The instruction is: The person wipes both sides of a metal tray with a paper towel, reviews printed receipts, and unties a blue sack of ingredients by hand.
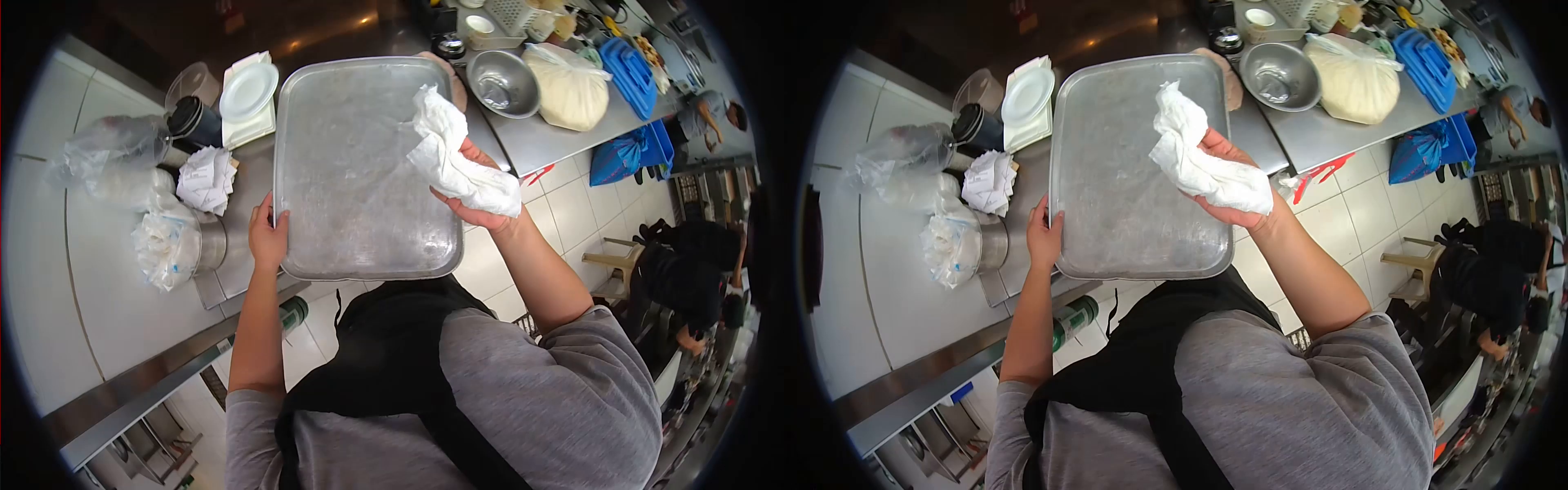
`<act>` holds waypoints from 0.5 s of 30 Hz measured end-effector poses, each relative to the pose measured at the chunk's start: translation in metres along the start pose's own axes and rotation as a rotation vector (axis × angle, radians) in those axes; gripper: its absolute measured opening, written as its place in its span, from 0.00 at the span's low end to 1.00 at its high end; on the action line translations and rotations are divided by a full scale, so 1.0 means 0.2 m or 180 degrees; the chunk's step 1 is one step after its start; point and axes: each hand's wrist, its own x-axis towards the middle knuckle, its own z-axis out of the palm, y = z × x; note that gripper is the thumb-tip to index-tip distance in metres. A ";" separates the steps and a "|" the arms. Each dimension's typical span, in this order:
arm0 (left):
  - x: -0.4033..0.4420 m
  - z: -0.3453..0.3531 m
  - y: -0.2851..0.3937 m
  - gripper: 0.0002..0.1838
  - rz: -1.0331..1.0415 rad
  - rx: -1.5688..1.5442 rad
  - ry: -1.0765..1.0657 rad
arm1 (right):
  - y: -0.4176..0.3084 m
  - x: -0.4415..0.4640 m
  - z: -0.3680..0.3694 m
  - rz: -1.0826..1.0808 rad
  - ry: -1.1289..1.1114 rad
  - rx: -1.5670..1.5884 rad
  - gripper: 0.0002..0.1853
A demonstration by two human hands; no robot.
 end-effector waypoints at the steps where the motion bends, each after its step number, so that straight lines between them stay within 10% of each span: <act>1: 0.01 0.00 -0.01 0.31 0.0140 0.0226 -0.0150 | 0.00 -0.04 0.02 0.0049 -0.0049 0.0076 0.13; 4: -0.08 -0.04 0.27 0.41 0.0078 0.2203 0.0345 | 0.00 -0.12 0.06 -0.0128 -0.0081 0.0005 0.17; 8: -0.38 0.05 0.57 0.49 0.1828 0.1650 -0.1452 | 0.00 -0.24 0.09 -0.0332 -0.0260 -0.0113 0.21; 15: -0.60 0.21 0.52 0.30 0.3087 0.1965 -0.1476 | -0.12 -0.48 -0.02 -0.1012 0.0350 -0.0304 0.17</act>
